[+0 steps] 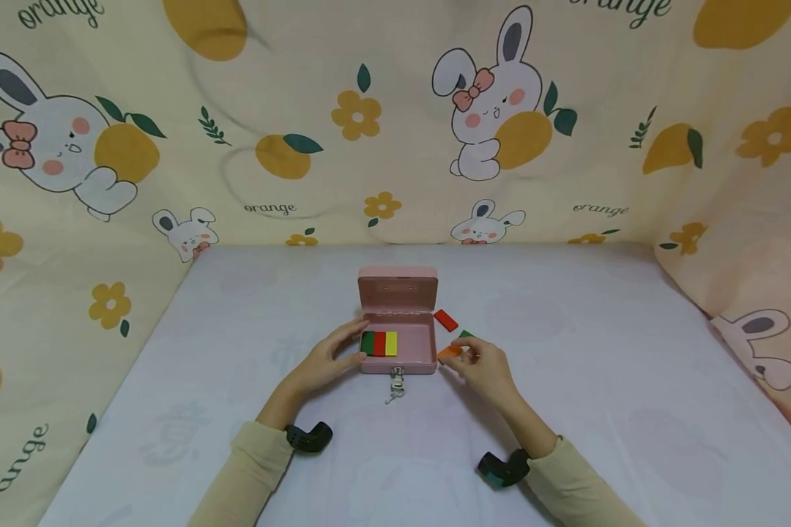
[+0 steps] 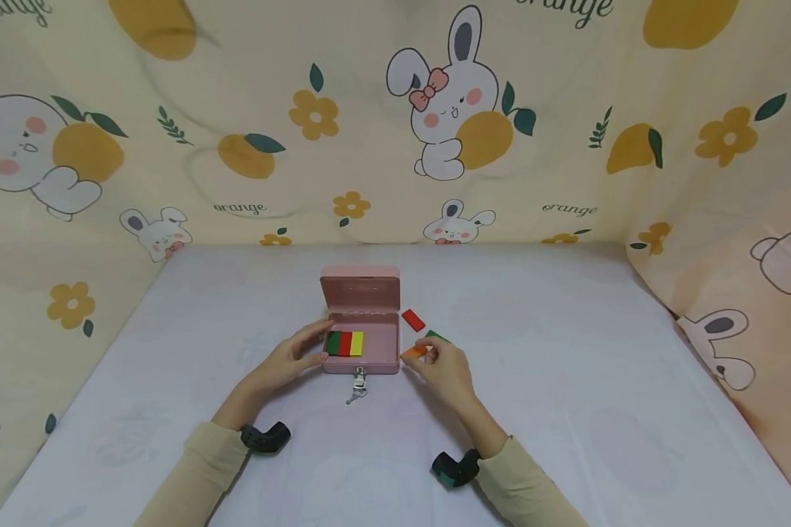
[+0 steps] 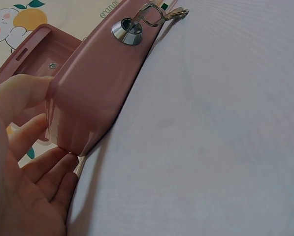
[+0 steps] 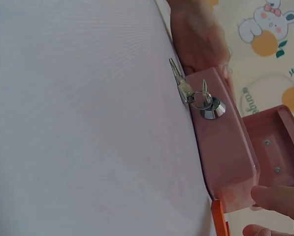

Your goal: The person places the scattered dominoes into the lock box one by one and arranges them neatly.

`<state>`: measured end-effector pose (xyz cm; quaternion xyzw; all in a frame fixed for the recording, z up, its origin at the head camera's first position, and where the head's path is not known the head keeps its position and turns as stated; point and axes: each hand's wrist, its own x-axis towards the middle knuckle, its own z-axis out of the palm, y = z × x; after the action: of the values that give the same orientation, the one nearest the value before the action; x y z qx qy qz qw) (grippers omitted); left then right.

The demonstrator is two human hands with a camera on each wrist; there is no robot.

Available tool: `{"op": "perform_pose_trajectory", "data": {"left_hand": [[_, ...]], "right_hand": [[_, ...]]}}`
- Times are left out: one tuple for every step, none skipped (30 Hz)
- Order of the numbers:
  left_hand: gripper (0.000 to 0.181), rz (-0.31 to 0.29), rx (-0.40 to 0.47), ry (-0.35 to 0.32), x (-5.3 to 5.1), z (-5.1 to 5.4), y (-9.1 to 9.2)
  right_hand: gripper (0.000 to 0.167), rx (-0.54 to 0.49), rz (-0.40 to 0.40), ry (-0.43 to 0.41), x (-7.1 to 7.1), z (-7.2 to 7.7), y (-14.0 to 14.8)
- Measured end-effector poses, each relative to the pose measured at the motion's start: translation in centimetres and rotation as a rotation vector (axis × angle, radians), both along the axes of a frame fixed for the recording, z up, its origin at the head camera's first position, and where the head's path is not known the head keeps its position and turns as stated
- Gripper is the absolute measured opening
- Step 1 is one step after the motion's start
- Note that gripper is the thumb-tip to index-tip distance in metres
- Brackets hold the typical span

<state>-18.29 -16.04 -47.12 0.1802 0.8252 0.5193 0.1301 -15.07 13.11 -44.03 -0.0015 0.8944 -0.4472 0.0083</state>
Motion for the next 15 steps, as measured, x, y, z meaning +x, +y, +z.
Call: {"op": "perform_pose_trajectory", "data": {"left_hand": [[0.060,0.002,-0.003,0.000,-0.01,-0.02,-0.01],[0.060,0.003,-0.005,0.002,-0.02,-0.04,0.00],[0.060,0.004,-0.006,0.003,-0.02,-0.05,0.00],[0.059,0.004,-0.008,0.004,-0.02,-0.07,-0.01],[0.059,0.004,-0.007,0.006,-0.02,-0.08,-0.02],[0.060,0.003,-0.005,0.007,0.01,-0.06,-0.03],[0.060,0.001,-0.004,0.010,0.02,-0.07,-0.05],[0.060,0.000,-0.002,0.011,0.04,-0.05,-0.05],[0.060,-0.001,-0.001,0.010,0.06,-0.03,-0.06],[0.060,-0.002,-0.001,0.011,0.06,-0.03,-0.07],[0.060,-0.003,0.001,0.011,0.06,-0.02,-0.08],[0.060,-0.003,0.003,0.011,0.07,-0.01,-0.08],[0.060,-0.003,0.005,0.010,0.06,0.00,-0.07],[0.060,-0.004,0.007,0.010,0.06,0.00,-0.06],[0.060,-0.006,0.009,0.011,0.05,0.00,-0.05]], "right_hand": [[0.031,0.003,-0.007,0.000,-0.02,-0.08,0.04],[0.032,0.006,-0.013,0.000,-0.04,-0.13,0.06],[0.032,0.008,-0.019,0.001,-0.05,-0.19,0.10],[0.033,0.009,-0.024,0.001,-0.07,-0.27,0.15],[0.034,0.012,-0.027,0.001,-0.09,-0.35,0.21],[0.035,0.015,-0.030,0.003,-0.12,-0.42,0.27],[0.036,0.016,-0.031,0.003,-0.15,-0.47,0.32],[0.037,0.017,-0.031,0.001,-0.16,-0.51,0.38],[0.038,0.019,-0.032,-0.002,-0.18,-0.55,0.45],[0.039,0.022,-0.031,-0.006,-0.22,-0.59,0.51],[0.039,0.024,-0.031,-0.011,-0.26,-0.59,0.53],[0.039,0.025,-0.032,-0.018,-0.31,-0.58,0.54],[0.039,0.026,-0.033,-0.028,-0.35,-0.57,0.54],[0.039,0.027,-0.034,-0.037,-0.40,-0.55,0.55],[0.039,0.030,-0.036,-0.044,-0.46,-0.56,0.56]]}}
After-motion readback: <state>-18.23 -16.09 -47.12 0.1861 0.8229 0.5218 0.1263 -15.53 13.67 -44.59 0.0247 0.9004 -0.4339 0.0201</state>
